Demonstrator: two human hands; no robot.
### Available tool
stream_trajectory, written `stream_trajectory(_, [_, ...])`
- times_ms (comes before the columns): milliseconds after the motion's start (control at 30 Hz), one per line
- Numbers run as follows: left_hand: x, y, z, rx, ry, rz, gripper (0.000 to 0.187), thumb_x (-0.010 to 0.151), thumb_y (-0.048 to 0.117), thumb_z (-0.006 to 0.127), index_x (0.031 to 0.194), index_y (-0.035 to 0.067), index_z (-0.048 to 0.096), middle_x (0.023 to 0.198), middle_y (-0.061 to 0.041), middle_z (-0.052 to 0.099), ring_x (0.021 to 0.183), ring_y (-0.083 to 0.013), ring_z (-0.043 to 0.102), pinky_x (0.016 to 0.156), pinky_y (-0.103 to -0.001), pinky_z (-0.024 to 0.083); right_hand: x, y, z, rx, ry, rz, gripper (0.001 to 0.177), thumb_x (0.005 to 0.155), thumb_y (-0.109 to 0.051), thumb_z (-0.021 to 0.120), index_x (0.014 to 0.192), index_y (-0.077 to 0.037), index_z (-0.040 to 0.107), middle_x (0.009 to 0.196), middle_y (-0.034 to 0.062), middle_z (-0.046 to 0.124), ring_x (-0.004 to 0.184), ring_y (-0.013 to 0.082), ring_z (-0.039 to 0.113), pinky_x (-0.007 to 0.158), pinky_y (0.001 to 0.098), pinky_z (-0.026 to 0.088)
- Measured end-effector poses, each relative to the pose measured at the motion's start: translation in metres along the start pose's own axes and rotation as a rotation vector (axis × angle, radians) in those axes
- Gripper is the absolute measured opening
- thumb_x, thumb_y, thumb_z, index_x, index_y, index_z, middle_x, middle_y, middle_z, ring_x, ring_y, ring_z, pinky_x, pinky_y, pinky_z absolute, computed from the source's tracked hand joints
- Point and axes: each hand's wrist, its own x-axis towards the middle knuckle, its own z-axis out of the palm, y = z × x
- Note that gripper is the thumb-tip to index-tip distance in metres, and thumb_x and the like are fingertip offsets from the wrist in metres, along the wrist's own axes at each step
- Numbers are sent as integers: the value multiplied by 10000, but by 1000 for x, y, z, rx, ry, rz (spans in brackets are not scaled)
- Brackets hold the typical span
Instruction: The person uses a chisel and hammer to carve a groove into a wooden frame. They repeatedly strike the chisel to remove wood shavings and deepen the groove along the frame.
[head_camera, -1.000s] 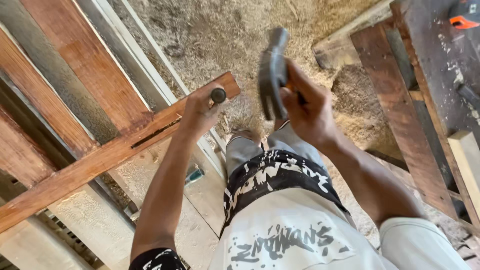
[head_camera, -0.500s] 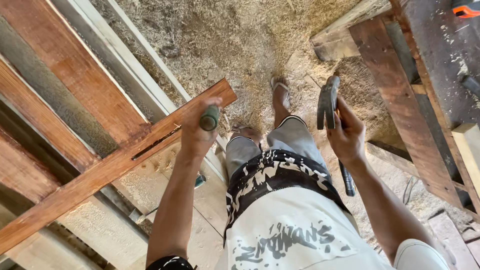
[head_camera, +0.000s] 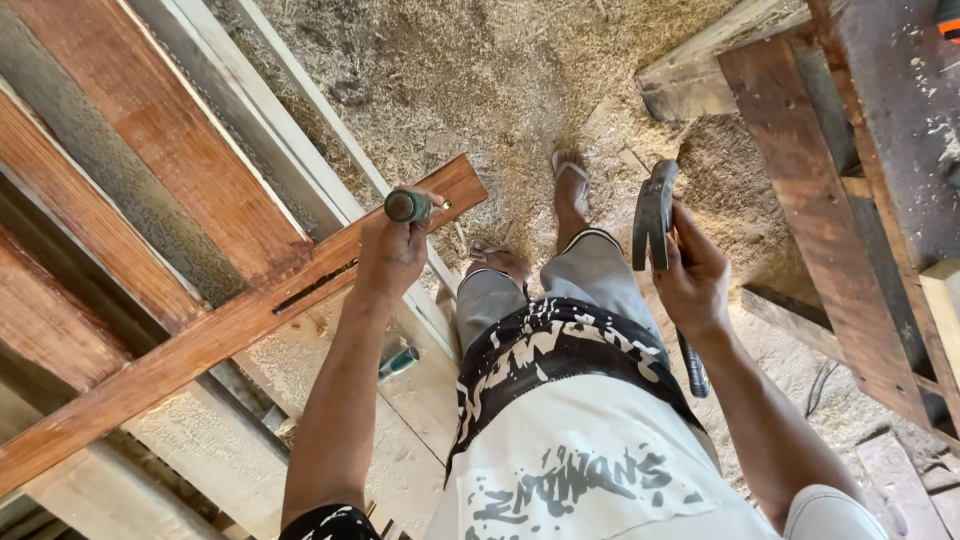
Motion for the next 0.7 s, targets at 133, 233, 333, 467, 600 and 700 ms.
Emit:
stream_trajectory(133, [-4, -2, -3, 5, -20, -34, 407, 909, -156, 584, 1184, 139, 638, 1075, -80, 757, 985, -216, 759, 817, -331, 634, -1, -7, 0, -29, -5, 1, 432, 1112, -116, 539, 1511, 46, 503, 796, -2, 632, 570, 12, 498, 437, 192, 355])
stream_trajectory(233, [-4, -4, -2, -3, -50, -151, 384, 940, -142, 589, 1171, 157, 658, 1013, -60, 759, 913, -196, 764, 762, -307, 635, -2, -4, 2, -39, -9, -15, 437, 1123, -135, 546, 1516, 50, 503, 847, -6, 640, 613, 13, 507, 470, 193, 365])
stream_trajectory(333, [-2, -7, 0, -18, -12, -64, 364, 950, -144, 592, 1165, 143, 651, 1056, -69, 762, 963, -212, 769, 813, -328, 638, -2, 1, 3, 11, -10, -45, 466, 1122, -168, 568, 1536, 42, 521, 811, -1, 606, 600, 17, 465, 482, 195, 324])
stream_trajectory(467, [0, -10, 3, 25, -18, -22, 295, 961, -91, 645, 1143, 141, 648, 1060, -68, 767, 936, -202, 767, 795, -305, 664, -4, 3, 3, -31, -25, -72, 468, 1117, -188, 553, 1517, 48, 493, 896, 59, 696, 625, 35, 570, 463, 198, 433])
stream_trajectory(600, [0, -10, 3, 39, -35, -52, 279, 949, -86, 642, 1124, 130, 659, 1020, -78, 770, 921, -204, 770, 781, -310, 664, -6, 4, 2, -36, -23, -63, 465, 1119, -178, 551, 1517, 55, 484, 963, 94, 719, 648, 42, 595, 474, 195, 457])
stream_trajectory(700, [0, -11, 3, 52, -50, -51, 262, 951, -74, 645, 1117, 128, 651, 1011, -84, 774, 907, -202, 768, 776, -308, 664, -6, 3, 1, -14, -19, -24, 474, 1107, -168, 554, 1520, 53, 480, 963, 94, 720, 631, 36, 579, 465, 191, 438])
